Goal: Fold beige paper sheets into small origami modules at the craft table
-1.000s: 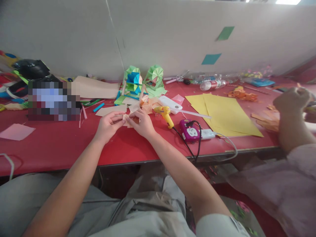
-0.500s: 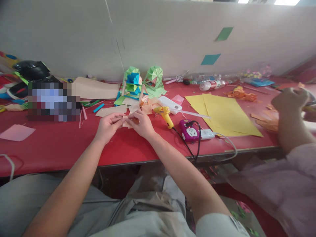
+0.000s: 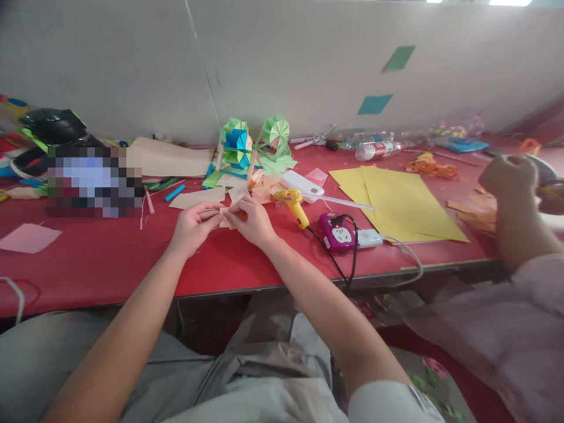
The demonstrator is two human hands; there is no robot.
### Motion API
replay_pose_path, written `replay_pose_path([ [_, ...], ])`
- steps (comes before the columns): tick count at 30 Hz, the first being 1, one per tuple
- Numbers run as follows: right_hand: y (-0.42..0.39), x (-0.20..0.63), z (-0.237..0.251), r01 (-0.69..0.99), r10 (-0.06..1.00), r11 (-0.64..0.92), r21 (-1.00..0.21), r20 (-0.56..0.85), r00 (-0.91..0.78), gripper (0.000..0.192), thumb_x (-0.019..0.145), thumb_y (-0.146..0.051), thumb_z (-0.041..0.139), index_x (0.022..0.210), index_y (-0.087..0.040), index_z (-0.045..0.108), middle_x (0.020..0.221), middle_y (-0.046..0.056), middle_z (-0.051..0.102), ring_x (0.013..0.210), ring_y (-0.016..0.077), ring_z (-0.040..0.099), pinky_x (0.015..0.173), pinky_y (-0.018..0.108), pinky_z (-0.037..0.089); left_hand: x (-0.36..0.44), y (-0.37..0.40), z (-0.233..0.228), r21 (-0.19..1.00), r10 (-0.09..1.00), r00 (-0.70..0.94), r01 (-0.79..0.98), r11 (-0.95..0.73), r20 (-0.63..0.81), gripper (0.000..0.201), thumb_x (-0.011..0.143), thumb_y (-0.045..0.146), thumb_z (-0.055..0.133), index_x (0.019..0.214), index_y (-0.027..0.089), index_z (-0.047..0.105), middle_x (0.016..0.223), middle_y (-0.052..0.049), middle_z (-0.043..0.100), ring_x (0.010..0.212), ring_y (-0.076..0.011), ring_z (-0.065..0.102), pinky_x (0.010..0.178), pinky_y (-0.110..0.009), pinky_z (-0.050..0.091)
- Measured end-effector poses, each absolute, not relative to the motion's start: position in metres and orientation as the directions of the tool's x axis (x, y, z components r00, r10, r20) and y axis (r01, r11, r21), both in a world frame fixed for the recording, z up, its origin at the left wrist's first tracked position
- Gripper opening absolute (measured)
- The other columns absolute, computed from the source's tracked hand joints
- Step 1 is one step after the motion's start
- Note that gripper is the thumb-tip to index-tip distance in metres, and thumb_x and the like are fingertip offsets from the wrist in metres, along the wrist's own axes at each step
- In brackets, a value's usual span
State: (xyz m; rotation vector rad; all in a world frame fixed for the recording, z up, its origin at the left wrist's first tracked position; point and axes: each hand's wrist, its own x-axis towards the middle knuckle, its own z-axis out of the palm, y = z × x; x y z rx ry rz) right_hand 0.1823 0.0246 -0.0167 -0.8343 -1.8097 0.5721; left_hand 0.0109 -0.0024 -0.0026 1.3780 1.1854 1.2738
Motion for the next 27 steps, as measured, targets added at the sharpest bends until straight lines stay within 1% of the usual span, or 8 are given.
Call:
replay_pose_path([
  [5, 0.0243, 0.1822, -0.0171, 0.268, 0.753, 0.658, -0.703, 0.613, -0.240, 0.030, 0.092, -0.043, 0.065, 0.073, -0.019, 0.063, 0.078, 0.004, 0.061, 0.075, 0.0164, 0.055, 0.071, 0.031, 0.046, 0.0111, -0.0026, -0.0030, 0.990, 0.991, 0.003, 0.055, -0.130, 0.130, 0.041, 0.073, 0.047, 0.082, 0.098, 0.016, 0.072, 0.089, -0.010, 0.077, 0.084, -0.0229, 0.072, 0.076, -0.032, 0.059],
  [9, 0.0239, 0.1815, -0.0171, 0.294, 0.758, 0.652, -0.699, 0.606, -0.240, 0.027, 0.092, -0.041, 0.066, 0.075, -0.020, 0.064, 0.081, 0.005, 0.063, 0.078, 0.0176, 0.057, 0.073, 0.032, 0.047, 0.0136, -0.0031, -0.0023, 0.992, 0.993, -0.024, 0.035, -0.117, 0.118, 0.040, 0.072, 0.047, 0.082, 0.094, 0.016, 0.071, 0.084, -0.008, 0.076, 0.079, -0.0220, 0.072, 0.074, -0.033, 0.059],
  [11, 0.0231, 0.1815, -0.0161, 0.312, 0.746, 0.665, -0.678, 0.619, -0.245, 0.023, 0.091, -0.040, 0.066, 0.080, -0.020, 0.064, 0.084, 0.006, 0.064, 0.082, 0.0187, 0.057, 0.076, 0.033, 0.048, 0.0153, -0.0031, -0.0020, 0.994, 0.992, -0.052, 0.004, -0.111, 0.112, 0.039, 0.070, 0.047, 0.083, 0.091, 0.016, 0.071, 0.081, -0.008, 0.076, 0.076, -0.0221, 0.072, 0.075, -0.034, 0.060],
  [14, 0.0223, 0.1821, -0.0147, 0.321, 0.679, 0.734, -0.599, 0.669, -0.302, 0.022, 0.087, -0.040, 0.071, 0.095, -0.020, 0.066, 0.095, 0.008, 0.065, 0.092, 0.0216, 0.059, 0.084, 0.036, 0.049, 0.0158, -0.0016, -0.0028, 0.993, 0.988, -0.105, -0.035, -0.117, 0.113, 0.039, 0.069, 0.045, 0.083, 0.090, 0.016, 0.070, 0.077, -0.007, 0.075, 0.071, -0.0211, 0.071, 0.073, -0.034, 0.059],
  [17, 0.0227, 0.1822, -0.0151, 0.363, 0.625, 0.778, -0.513, 0.691, -0.363, 0.029, 0.085, -0.039, 0.074, 0.108, -0.022, 0.069, 0.103, 0.009, 0.064, 0.099, 0.0243, 0.059, 0.091, 0.040, 0.048, 0.0131, 0.0009, -0.0049, 0.989, 0.979, -0.150, -0.023, -0.144, 0.139, 0.037, 0.071, 0.044, 0.081, 0.093, 0.016, 0.070, 0.078, -0.007, 0.076, 0.072, -0.0214, 0.071, 0.070, -0.032, 0.057],
  [19, 0.0234, 0.1817, -0.0165, 0.402, 0.621, 0.778, -0.483, 0.690, -0.372, 0.027, 0.086, -0.037, 0.074, 0.110, -0.025, 0.071, 0.103, 0.009, 0.063, 0.099, 0.0248, 0.058, 0.092, 0.042, 0.048, 0.0109, 0.0021, -0.0059, 0.986, 0.972, -0.170, 0.006, -0.165, 0.164, 0.034, 0.073, 0.042, 0.079, 0.093, 0.017, 0.070, 0.077, -0.006, 0.076, 0.074, -0.0213, 0.072, 0.070, -0.030, 0.055],
  [24, 0.0253, 0.1818, -0.0195, 0.418, 0.615, 0.779, -0.467, 0.698, -0.367, 0.021, 0.091, -0.034, 0.067, 0.109, -0.026, 0.074, 0.104, 0.008, 0.063, 0.096, 0.0234, 0.057, 0.092, 0.042, 0.047, 0.0086, 0.0027, -0.0061, 0.982, 0.964, -0.183, 0.030, -0.188, 0.190, 0.028, 0.073, 0.037, 0.077, 0.093, 0.017, 0.071, 0.075, -0.004, 0.075, 0.072, -0.0195, 0.071, 0.069, -0.028, 0.054],
  [27, 0.0268, 0.1837, -0.0200, 0.411, 0.617, 0.775, -0.481, 0.716, -0.326, 0.026, 0.089, -0.035, 0.069, 0.112, -0.024, 0.072, 0.108, 0.010, 0.061, 0.102, 0.0248, 0.058, 0.096, 0.044, 0.046, 0.0082, 0.0037, -0.0067, 0.981, 0.961, -0.198, 0.026, -0.192, 0.194, 0.028, 0.073, 0.036, 0.078, 0.092, 0.017, 0.071, 0.075, -0.005, 0.076, 0.071, -0.0195, 0.071, 0.070, -0.028, 0.054],
])
